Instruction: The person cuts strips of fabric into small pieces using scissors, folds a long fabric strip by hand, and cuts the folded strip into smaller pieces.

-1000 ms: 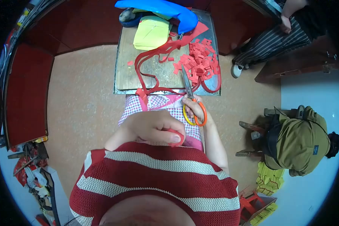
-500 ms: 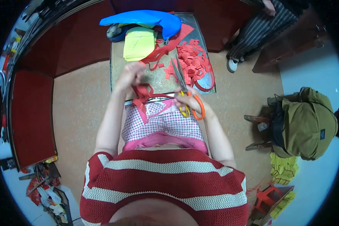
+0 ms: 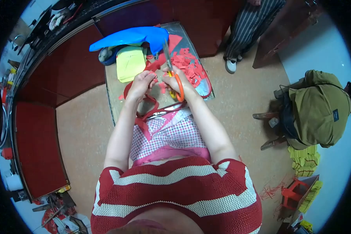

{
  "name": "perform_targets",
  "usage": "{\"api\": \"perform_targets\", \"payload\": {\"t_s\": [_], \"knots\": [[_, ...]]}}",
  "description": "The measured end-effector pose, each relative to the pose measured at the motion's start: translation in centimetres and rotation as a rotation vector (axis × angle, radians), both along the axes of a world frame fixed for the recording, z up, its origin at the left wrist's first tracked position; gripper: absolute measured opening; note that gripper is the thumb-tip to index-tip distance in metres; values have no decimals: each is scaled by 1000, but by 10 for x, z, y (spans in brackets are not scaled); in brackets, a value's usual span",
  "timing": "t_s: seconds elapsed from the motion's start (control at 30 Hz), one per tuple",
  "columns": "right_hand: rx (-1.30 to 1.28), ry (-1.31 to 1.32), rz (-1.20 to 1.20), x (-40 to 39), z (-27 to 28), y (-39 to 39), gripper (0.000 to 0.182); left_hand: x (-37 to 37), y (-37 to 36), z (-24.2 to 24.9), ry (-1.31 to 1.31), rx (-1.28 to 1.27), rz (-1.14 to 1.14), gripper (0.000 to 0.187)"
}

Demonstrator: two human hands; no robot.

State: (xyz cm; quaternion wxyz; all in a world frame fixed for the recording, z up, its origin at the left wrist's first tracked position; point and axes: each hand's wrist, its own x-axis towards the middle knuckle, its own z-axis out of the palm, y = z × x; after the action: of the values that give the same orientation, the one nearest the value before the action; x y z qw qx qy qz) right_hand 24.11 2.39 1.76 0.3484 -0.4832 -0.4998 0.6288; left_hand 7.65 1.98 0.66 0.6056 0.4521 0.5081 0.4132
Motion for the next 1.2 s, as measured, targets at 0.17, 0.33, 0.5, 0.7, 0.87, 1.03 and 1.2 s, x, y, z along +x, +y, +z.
{"api": "perform_targets", "payload": {"t_s": [0.17, 0.33, 0.5, 0.7, 0.87, 1.03, 1.2], "knots": [[-11, 134, -22, 2, 11, -12, 39, 4, -20, 10, 55, -68, -101, 9], [177, -50, 50, 8, 1, -20, 34, 4, -32, 6, 13, -121, -253, 10], [223, 21, -21, 18, 2, -34, 29, -4, -41, 5, -21, -180, -356, 16], [-94, 90, 205, 51, -11, -77, 36, 0, -41, 3, -73, -132, -147, 16], [36, -98, 326, 57, -33, -98, 58, 10, -39, -12, 24, -51, -174, 16], [110, -268, 304, 50, -12, -96, 59, 19, -37, -9, 130, 27, -219, 16], [53, -283, 239, 47, -20, -92, 43, 25, -33, 0, 128, -51, -282, 17]]}}
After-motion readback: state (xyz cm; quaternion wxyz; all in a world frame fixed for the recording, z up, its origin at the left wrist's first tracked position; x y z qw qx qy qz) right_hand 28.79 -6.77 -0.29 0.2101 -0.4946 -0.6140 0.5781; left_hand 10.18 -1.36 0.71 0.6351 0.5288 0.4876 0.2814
